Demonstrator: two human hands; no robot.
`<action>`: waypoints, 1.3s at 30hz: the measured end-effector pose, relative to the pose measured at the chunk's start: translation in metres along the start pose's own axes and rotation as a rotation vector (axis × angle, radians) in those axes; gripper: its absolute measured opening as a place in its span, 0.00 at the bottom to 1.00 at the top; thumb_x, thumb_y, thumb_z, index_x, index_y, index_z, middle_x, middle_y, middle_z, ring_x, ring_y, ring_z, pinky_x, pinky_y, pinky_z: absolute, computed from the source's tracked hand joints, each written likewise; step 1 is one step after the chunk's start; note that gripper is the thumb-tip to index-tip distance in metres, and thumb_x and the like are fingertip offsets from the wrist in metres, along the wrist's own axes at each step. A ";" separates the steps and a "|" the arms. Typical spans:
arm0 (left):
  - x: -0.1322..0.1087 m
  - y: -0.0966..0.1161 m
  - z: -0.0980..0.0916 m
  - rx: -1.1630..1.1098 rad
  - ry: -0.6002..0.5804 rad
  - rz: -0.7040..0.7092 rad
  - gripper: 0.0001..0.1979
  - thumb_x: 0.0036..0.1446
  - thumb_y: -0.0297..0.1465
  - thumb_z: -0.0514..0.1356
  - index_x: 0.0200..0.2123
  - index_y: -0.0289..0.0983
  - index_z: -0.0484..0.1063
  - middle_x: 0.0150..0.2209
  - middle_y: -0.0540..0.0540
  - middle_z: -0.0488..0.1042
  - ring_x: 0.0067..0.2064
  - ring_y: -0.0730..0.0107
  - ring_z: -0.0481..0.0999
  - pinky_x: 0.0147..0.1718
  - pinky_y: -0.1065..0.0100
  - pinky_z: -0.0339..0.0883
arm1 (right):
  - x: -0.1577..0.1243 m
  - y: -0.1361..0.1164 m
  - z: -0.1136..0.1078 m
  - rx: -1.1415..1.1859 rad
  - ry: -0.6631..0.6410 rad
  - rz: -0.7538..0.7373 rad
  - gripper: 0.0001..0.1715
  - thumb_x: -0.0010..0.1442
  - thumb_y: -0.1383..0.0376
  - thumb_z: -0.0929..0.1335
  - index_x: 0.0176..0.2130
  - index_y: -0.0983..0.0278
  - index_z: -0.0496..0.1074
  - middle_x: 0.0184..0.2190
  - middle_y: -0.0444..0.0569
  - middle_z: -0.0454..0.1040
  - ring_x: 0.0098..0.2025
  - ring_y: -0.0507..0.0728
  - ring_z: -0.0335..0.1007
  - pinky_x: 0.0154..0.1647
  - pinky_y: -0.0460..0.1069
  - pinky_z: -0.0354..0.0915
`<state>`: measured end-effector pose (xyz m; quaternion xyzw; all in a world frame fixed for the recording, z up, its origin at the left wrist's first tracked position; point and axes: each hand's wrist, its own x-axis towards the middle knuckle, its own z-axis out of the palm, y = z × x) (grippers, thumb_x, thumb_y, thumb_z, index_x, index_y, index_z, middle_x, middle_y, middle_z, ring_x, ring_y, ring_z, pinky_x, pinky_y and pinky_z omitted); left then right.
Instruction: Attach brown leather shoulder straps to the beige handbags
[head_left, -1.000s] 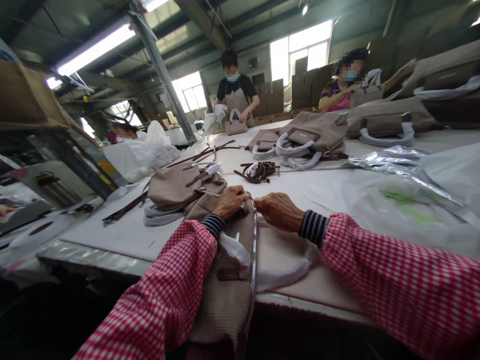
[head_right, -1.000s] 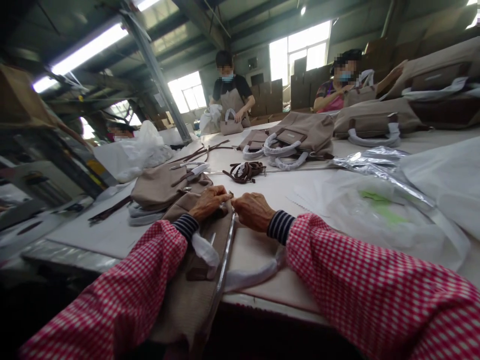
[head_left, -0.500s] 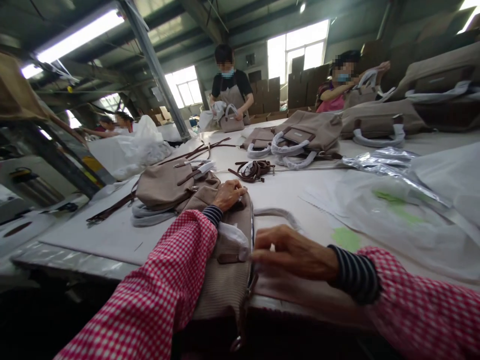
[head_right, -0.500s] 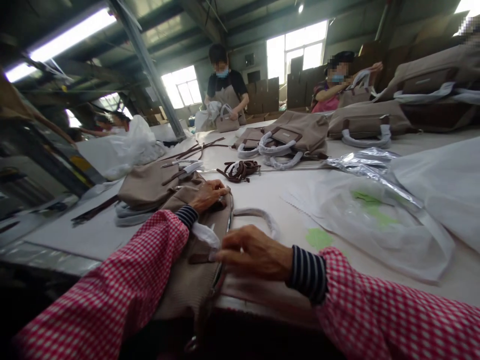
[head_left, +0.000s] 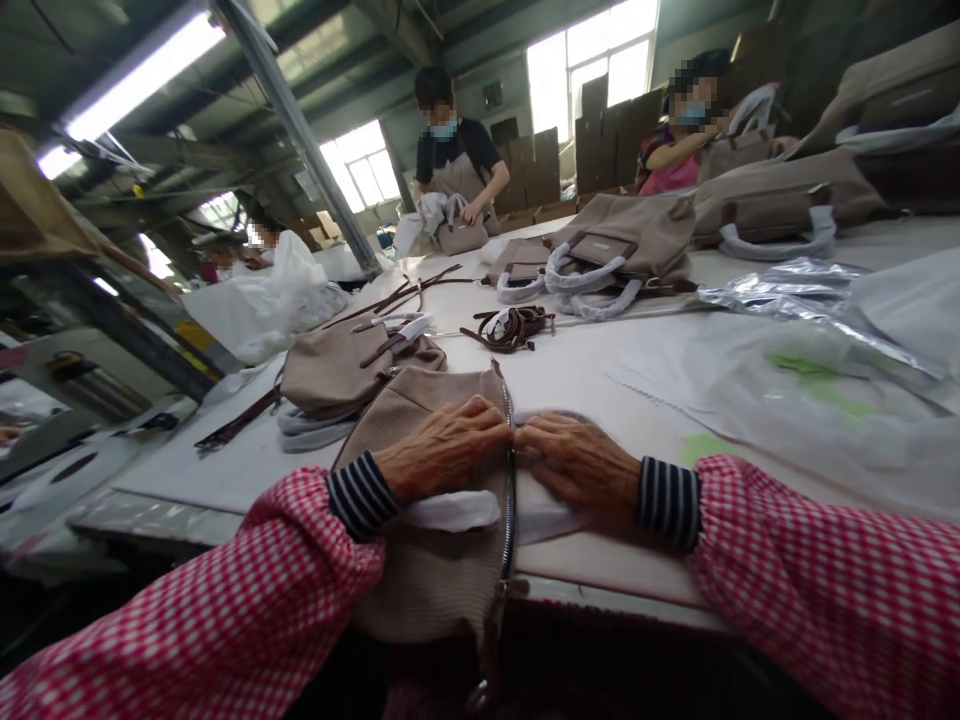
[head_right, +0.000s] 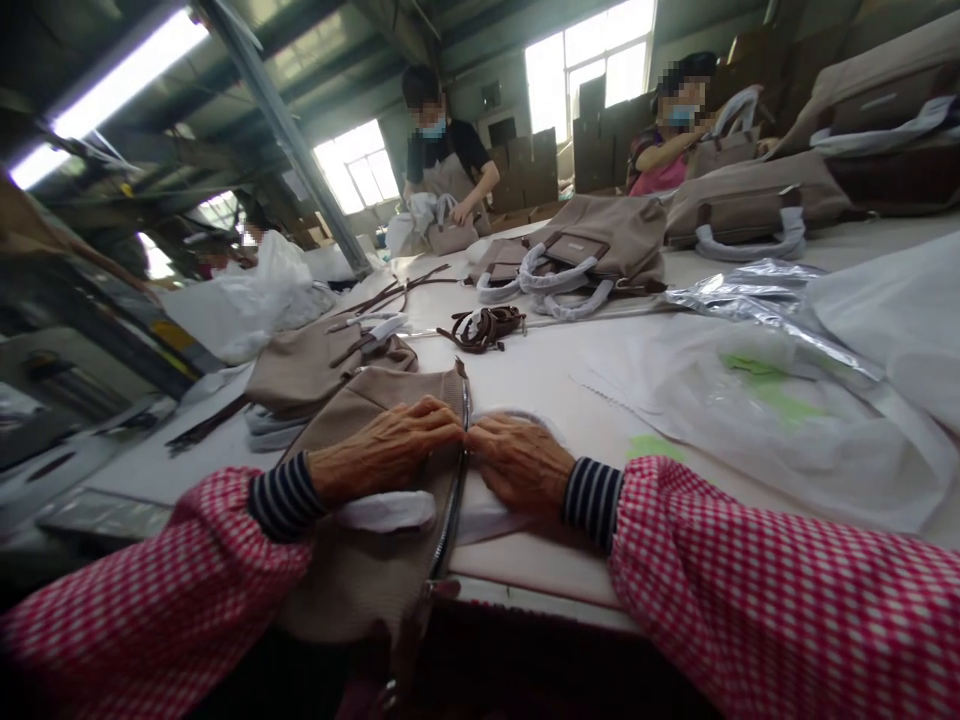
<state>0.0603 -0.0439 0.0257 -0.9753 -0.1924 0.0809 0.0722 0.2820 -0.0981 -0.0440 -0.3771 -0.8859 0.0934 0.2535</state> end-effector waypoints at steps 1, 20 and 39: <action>0.001 0.001 0.002 0.034 0.004 -0.004 0.19 0.62 0.22 0.57 0.55 0.41 0.68 0.55 0.44 0.72 0.57 0.57 0.65 0.47 0.60 0.63 | 0.000 0.000 0.000 -0.004 0.003 0.003 0.09 0.65 0.68 0.64 0.43 0.67 0.73 0.42 0.55 0.75 0.45 0.60 0.67 0.52 0.54 0.63; 0.008 -0.001 -0.002 0.127 -0.006 0.064 0.11 0.67 0.28 0.60 0.52 0.42 0.72 0.49 0.47 0.76 0.51 0.56 0.66 0.44 0.54 0.54 | 0.000 0.001 -0.002 -0.101 -0.073 -0.070 0.16 0.63 0.70 0.67 0.50 0.64 0.77 0.52 0.54 0.72 0.53 0.61 0.65 0.59 0.56 0.61; -0.021 -0.030 -0.037 0.146 -0.019 0.091 0.22 0.72 0.47 0.53 0.32 0.40 0.75 0.33 0.47 0.76 0.44 0.59 0.67 0.47 0.57 0.51 | 0.018 0.004 -0.004 -0.224 -0.110 -0.340 0.06 0.67 0.70 0.65 0.41 0.64 0.72 0.42 0.50 0.76 0.43 0.59 0.68 0.49 0.53 0.62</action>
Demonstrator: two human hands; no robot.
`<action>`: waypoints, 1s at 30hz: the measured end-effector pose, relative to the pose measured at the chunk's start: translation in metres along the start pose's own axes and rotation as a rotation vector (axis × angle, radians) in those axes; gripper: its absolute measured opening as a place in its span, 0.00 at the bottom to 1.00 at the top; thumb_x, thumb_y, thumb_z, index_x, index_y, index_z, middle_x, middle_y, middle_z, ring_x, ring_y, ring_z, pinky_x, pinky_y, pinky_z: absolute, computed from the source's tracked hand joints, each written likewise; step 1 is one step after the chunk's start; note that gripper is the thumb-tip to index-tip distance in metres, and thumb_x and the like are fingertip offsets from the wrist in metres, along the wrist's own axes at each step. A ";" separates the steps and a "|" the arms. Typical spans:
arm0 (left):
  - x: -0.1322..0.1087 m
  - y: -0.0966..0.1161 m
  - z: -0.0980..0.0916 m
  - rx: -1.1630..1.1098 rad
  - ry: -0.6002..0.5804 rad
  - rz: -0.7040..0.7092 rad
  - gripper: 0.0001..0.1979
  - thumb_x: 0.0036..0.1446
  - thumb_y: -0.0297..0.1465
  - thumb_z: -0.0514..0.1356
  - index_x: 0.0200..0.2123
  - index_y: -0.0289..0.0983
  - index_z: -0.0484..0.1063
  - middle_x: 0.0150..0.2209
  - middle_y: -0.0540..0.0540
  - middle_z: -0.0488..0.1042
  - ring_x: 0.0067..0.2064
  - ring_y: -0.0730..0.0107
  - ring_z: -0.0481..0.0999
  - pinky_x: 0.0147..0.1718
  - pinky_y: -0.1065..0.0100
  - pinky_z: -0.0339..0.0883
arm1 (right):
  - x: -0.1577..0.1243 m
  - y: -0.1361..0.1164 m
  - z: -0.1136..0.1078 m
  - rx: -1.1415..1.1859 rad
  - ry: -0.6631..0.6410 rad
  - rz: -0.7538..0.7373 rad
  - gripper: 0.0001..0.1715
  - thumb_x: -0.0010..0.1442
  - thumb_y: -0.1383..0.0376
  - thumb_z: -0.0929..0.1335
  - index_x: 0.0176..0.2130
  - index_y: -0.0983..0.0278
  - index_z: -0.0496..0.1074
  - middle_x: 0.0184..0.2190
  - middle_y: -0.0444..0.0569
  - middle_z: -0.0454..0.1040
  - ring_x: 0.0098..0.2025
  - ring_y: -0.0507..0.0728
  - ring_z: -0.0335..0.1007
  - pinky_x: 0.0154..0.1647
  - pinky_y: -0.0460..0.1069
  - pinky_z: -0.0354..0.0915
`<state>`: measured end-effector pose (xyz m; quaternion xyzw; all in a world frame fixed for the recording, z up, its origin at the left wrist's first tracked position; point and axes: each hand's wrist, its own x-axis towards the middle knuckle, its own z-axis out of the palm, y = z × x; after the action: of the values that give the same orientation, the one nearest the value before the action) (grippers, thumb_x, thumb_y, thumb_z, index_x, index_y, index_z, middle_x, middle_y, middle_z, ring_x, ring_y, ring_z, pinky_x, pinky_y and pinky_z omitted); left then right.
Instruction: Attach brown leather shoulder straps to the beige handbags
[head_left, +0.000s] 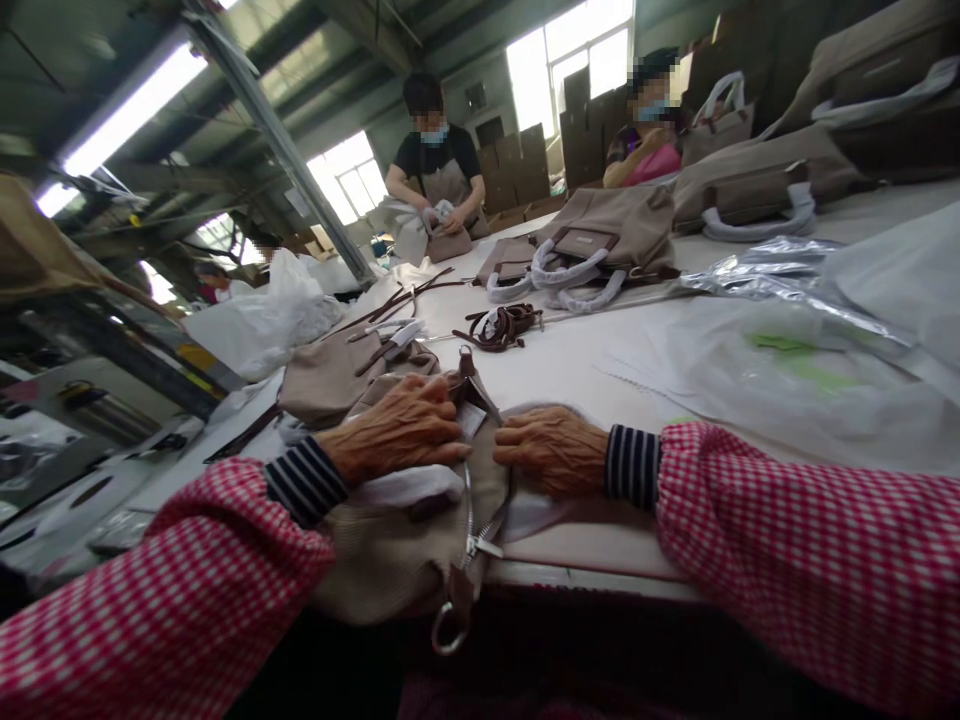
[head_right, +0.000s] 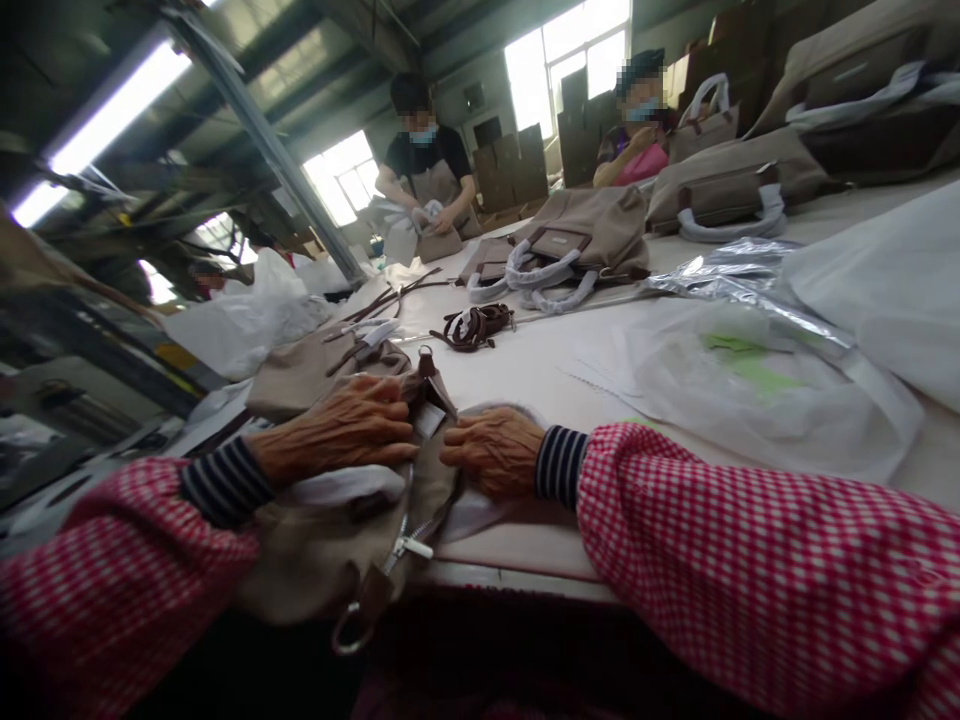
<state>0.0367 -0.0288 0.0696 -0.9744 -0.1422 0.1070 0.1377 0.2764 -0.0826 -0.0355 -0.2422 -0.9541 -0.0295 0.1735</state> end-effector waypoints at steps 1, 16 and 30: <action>-0.010 -0.007 -0.005 -0.007 -0.002 -0.017 0.23 0.72 0.47 0.53 0.31 0.40 0.74 0.33 0.48 0.76 0.43 0.60 0.66 0.46 0.57 0.51 | 0.001 -0.001 -0.002 -0.004 -0.021 0.001 0.06 0.67 0.71 0.65 0.39 0.64 0.72 0.40 0.50 0.76 0.41 0.58 0.68 0.49 0.53 0.62; -0.045 0.001 0.025 0.017 0.246 -0.218 0.17 0.73 0.31 0.50 0.31 0.37 0.71 0.35 0.46 0.77 0.60 0.56 0.67 0.58 0.54 0.60 | 0.037 -0.015 0.005 -0.114 -0.134 0.199 0.14 0.67 0.72 0.61 0.48 0.71 0.72 0.50 0.61 0.72 0.49 0.64 0.69 0.41 0.56 0.70; 0.007 0.017 -0.008 -0.179 0.008 -0.224 0.06 0.65 0.31 0.60 0.35 0.38 0.76 0.32 0.48 0.78 0.33 0.65 0.76 0.32 0.64 0.60 | 0.076 0.002 0.004 -0.056 -0.262 0.360 0.23 0.68 0.62 0.64 0.60 0.64 0.69 0.57 0.60 0.74 0.47 0.64 0.78 0.41 0.53 0.71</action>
<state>0.0497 -0.0444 0.0705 -0.9612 -0.2584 0.0741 0.0619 0.2129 -0.0461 -0.0132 -0.4149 -0.9088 0.0073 0.0439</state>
